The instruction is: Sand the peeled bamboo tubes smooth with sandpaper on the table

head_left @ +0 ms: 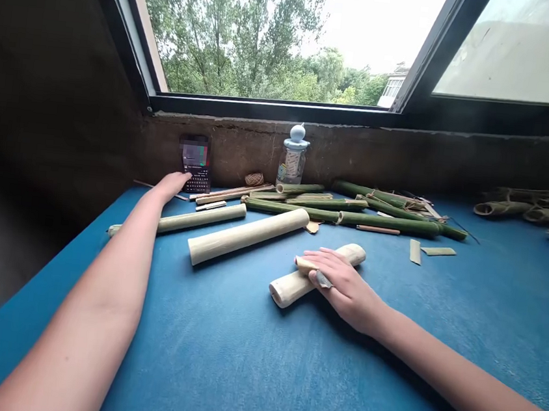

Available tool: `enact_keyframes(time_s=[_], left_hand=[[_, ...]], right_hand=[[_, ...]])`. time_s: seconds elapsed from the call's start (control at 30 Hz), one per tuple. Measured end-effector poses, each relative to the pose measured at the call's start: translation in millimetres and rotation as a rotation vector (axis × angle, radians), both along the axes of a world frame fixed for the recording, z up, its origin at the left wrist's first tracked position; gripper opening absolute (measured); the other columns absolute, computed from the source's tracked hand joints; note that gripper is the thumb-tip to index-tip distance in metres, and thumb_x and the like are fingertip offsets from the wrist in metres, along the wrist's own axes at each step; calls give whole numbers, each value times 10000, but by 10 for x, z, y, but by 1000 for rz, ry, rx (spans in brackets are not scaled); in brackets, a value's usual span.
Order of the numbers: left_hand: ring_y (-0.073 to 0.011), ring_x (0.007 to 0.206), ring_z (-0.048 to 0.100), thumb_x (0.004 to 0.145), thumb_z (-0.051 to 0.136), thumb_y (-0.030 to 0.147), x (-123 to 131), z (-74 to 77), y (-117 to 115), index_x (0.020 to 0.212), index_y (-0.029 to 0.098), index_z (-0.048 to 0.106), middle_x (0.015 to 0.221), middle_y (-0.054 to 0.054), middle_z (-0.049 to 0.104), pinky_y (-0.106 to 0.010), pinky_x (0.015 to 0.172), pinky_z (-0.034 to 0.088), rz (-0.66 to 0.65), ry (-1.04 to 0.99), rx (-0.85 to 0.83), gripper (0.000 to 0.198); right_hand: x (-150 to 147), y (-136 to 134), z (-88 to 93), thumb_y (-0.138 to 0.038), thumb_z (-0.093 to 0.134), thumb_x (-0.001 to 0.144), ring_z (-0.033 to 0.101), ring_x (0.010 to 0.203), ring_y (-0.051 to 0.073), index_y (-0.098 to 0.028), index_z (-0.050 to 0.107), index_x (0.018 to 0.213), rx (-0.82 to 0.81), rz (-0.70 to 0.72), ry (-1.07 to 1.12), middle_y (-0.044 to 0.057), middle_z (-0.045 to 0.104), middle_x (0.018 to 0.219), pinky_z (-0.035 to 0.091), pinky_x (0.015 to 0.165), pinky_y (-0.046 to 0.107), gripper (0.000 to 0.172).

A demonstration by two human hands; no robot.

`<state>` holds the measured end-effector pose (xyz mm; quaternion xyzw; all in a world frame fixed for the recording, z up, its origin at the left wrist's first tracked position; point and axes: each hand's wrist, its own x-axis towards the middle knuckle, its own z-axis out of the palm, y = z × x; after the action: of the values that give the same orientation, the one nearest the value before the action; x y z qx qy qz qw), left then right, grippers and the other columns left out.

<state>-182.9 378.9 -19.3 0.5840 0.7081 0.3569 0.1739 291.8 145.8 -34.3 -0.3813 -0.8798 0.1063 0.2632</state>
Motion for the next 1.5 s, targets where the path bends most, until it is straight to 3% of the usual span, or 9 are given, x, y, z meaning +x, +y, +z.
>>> enact_keyframes(time_s=[0.2, 0.37, 0.5, 0.7, 0.87, 0.97, 1.17, 1.33, 1.5], left_hand=[[-387, 1251, 566, 787, 669, 583, 203, 120, -75, 1289, 80, 580, 1332, -240, 606, -444, 1044, 432, 66, 92, 9, 716], [-485, 1268, 521, 747, 633, 768, 384, 243, -108, 1347, 37, 511, 1346, -325, 559, -544, 1030, 413, 171, 187, -76, 954], [-485, 1274, 516, 725, 647, 774, 401, 267, -123, 1378, 23, 481, 1348, -332, 553, -543, 1035, 412, 180, 208, -96, 1010], [-340, 1214, 603, 770, 689, 467, 169, 158, -151, 1287, 125, 579, 1297, -168, 644, -384, 995, 486, -42, 13, -36, 629], [-339, 1198, 608, 614, 753, 242, 68, 81, -193, 1213, 138, 602, 1245, -150, 665, -353, 996, 489, -72, 123, -51, 626], [-326, 1202, 609, 656, 723, 257, 31, 48, -168, 1199, 141, 599, 1261, -157, 657, -353, 1008, 476, -78, 157, -51, 570], [-311, 1176, 625, 790, 638, 357, -26, 26, -100, 1179, 127, 626, 1260, -168, 664, -371, 1022, 457, -92, 144, -38, 453], [-314, 1149, 634, 762, 661, 358, 47, 95, -153, 1099, 141, 674, 1203, -140, 697, -368, 994, 475, -74, 24, -39, 401], [-311, 1009, 680, 718, 680, 307, 107, 127, -184, 1024, 147, 717, 1046, -117, 741, -372, 912, 518, -61, -91, -37, 347]], right_hand=[[42, 120, -2, -440, 275, 1060, 615, 1223, 344, -163, 686, 1235, 24, -108, 27, 165, 713, 1230, 387, 1085, 620, 526], [-234, -103, 87, -381, 297, 1074, 613, 1217, 241, -215, 648, 1260, -8, 57, -11, 84, 706, 1261, 396, 1097, 470, 430], [-309, -159, 144, -395, 271, 1080, 620, 1185, 235, -207, 648, 1242, -20, 118, -13, 87, 717, 1219, 414, 1070, 449, 452], [-13, 104, 83, -435, 267, 1069, 645, 1114, 306, -179, 688, 1192, -6, -20, 26, 147, 729, 1163, 457, 1000, 526, 508], [-150, -120, 85, -372, 325, 1071, 598, 1245, 250, -229, 619, 1319, -28, 76, 10, 92, 688, 1295, 363, 1138, 492, 411], [-191, -154, 105, -373, 321, 1071, 629, 1185, 233, -231, 627, 1303, -31, 146, 13, 85, 698, 1275, 413, 1100, 454, 410], [-155, -96, 84, -389, 306, 1069, 622, 1128, 303, -177, 682, 1197, 10, -33, 50, 146, 714, 1200, 438, 1022, 544, 450], [-203, -205, 85, -404, 351, 1061, 625, 1189, 238, -260, 644, 1292, 9, 63, 9, 51, 706, 1273, 463, 1060, 448, 400], [-20, -66, 40, -443, 291, 1060, 626, 1208, 345, -187, 685, 1251, 53, -122, 58, 150, 719, 1224, 438, 1049, 631, 507]])
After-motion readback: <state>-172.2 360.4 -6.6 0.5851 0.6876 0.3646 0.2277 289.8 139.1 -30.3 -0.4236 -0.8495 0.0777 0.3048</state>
